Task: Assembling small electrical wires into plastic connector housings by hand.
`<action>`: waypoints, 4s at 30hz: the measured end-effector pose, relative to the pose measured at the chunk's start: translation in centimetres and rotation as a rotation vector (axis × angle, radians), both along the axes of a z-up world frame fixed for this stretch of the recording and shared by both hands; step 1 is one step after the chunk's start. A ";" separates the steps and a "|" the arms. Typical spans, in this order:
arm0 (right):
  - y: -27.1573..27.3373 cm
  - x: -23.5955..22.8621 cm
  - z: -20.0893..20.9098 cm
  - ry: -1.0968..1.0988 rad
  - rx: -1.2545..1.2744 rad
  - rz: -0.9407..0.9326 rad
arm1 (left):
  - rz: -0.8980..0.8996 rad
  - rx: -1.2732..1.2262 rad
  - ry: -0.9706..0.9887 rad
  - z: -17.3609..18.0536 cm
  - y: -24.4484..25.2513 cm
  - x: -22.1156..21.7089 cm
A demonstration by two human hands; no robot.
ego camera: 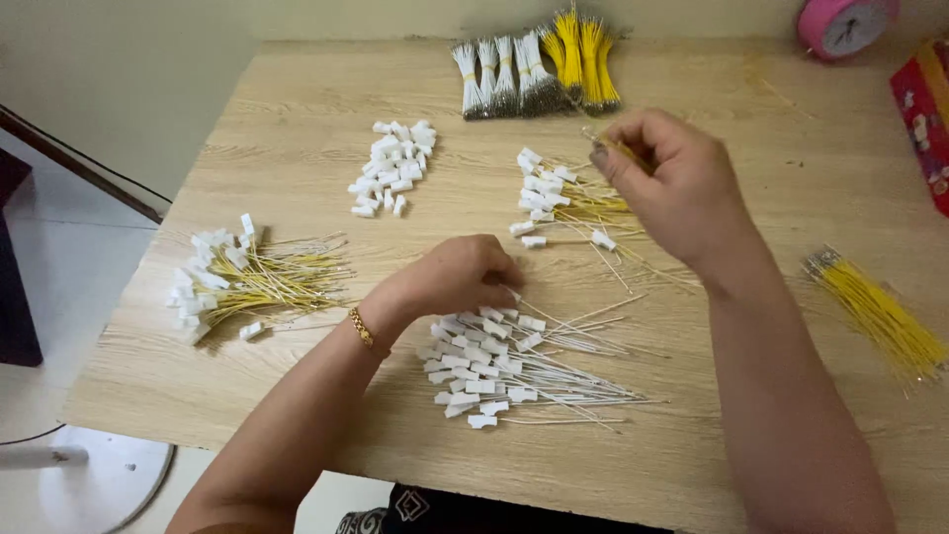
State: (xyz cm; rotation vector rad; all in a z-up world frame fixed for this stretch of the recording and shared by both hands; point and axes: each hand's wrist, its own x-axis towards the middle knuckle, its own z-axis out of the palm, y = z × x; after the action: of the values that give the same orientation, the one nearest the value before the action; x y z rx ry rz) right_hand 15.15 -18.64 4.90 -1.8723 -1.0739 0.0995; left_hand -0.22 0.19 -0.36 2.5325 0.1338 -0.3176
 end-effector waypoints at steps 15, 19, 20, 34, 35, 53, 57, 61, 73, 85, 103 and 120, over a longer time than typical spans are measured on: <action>0.5 5.4 -7.1 -0.101 -0.995 -0.090 | 0.052 -0.323 -0.395 -0.6 1.1 1.5; 0.1 4.9 -6.1 -0.076 -0.993 -0.111 | 0.108 -0.601 -0.437 -2.9 1.8 2.5; -0.1 4.6 -5.1 -0.111 -0.974 -0.118 | 0.159 -0.731 -0.425 -3.5 2.0 2.6; 4.9 6.1 -4.4 -0.151 -0.697 -0.086 | 0.385 -1.034 -0.455 -6.1 2.1 2.9; 4.6 5.9 -4.5 -0.025 -0.590 -0.056 | 0.400 -1.045 -0.470 -6.1 2.2 3.1; 1.0 1.5 -3.7 0.319 -0.093 0.072 | 0.414 -1.129 -0.546 -5.1 -0.7 7.5; 1.1 1.1 -3.5 0.355 -0.032 0.036 | 0.434 -1.181 -0.556 -5.2 -0.9 7.1; 1.0 1.1 -3.8 0.339 -0.077 0.030 | 0.413 -1.158 -0.554 -6.1 -0.8 7.2; 1.3 0.5 -3.1 0.300 -0.022 -0.063 | 0.468 -1.436 -0.483 -4.8 -0.3 6.6; 1.4 -0.2 -2.6 0.128 0.001 -0.066 | 0.417 -1.685 -0.365 -5.2 0.1 6.6; 0.8 -0.5 -1.5 0.282 -0.074 -0.019 | 0.459 -1.703 -0.369 -5.4 0.7 6.8; 1.6 0.5 -3.5 -0.137 -0.179 -0.055 | 0.482 -1.662 -0.356 -5.2 0.2 6.6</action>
State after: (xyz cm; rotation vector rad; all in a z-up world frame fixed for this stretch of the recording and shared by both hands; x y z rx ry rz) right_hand 15.64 -17.01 1.37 -2.0935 -1.1364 0.0366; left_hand 6.42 0.40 -5.53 0.8259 0.2073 0.1993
